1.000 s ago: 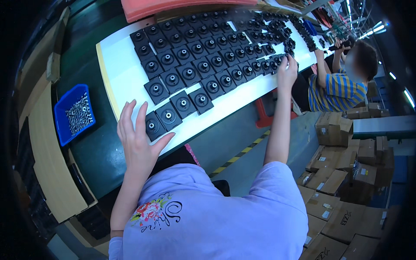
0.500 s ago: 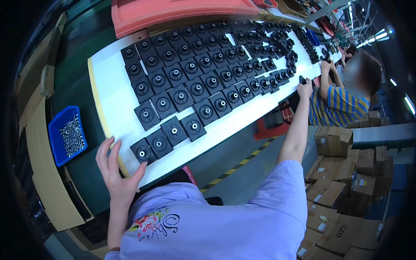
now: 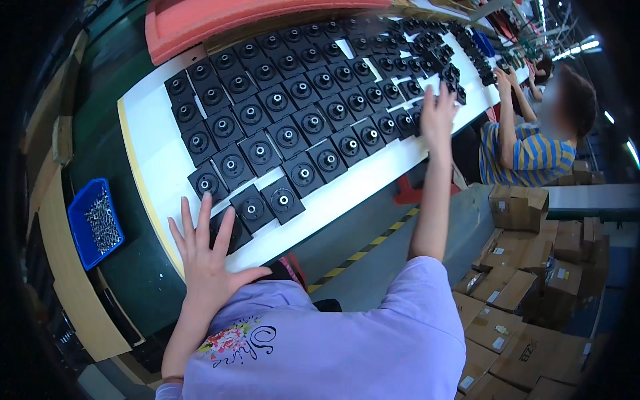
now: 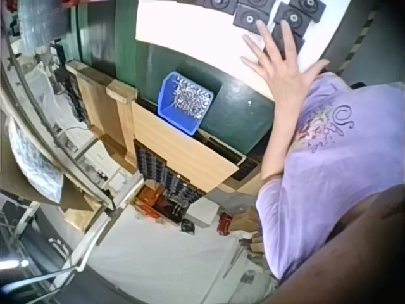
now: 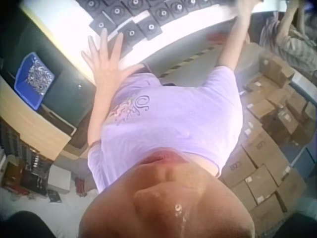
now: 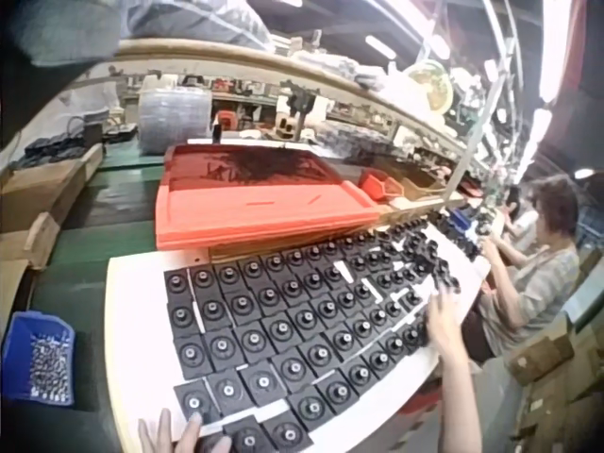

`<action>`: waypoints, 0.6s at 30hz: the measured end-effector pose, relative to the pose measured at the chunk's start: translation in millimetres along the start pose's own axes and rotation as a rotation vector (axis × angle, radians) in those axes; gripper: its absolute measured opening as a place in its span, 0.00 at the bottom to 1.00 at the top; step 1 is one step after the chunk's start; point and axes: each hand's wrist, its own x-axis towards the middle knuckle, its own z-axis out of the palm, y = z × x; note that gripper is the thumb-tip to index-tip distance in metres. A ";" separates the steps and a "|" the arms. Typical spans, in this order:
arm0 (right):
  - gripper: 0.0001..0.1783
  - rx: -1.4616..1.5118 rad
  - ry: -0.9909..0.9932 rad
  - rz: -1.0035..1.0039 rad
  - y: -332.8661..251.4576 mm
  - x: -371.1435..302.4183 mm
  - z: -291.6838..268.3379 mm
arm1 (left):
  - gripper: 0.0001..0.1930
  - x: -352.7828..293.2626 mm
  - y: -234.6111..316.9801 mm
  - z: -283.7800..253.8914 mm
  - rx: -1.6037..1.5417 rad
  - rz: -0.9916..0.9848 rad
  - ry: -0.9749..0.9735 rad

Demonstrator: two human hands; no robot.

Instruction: Assembling small electronic components by inserting pieces into a base and securing them.

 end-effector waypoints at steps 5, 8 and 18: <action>0.38 -0.118 -0.211 0.116 -65.0 -51.8 5.4 | 0.45 2.8 -1.5 9.9 0.039 0.018 0.069; 0.36 -0.106 -0.201 0.125 -59.3 -50.1 4.5 | 0.38 7.0 1.7 9.6 0.021 0.015 0.061; 0.34 -0.090 -0.138 0.096 -25.4 -26.2 14.1 | 0.27 24.4 13.4 29.9 -0.025 0.033 0.144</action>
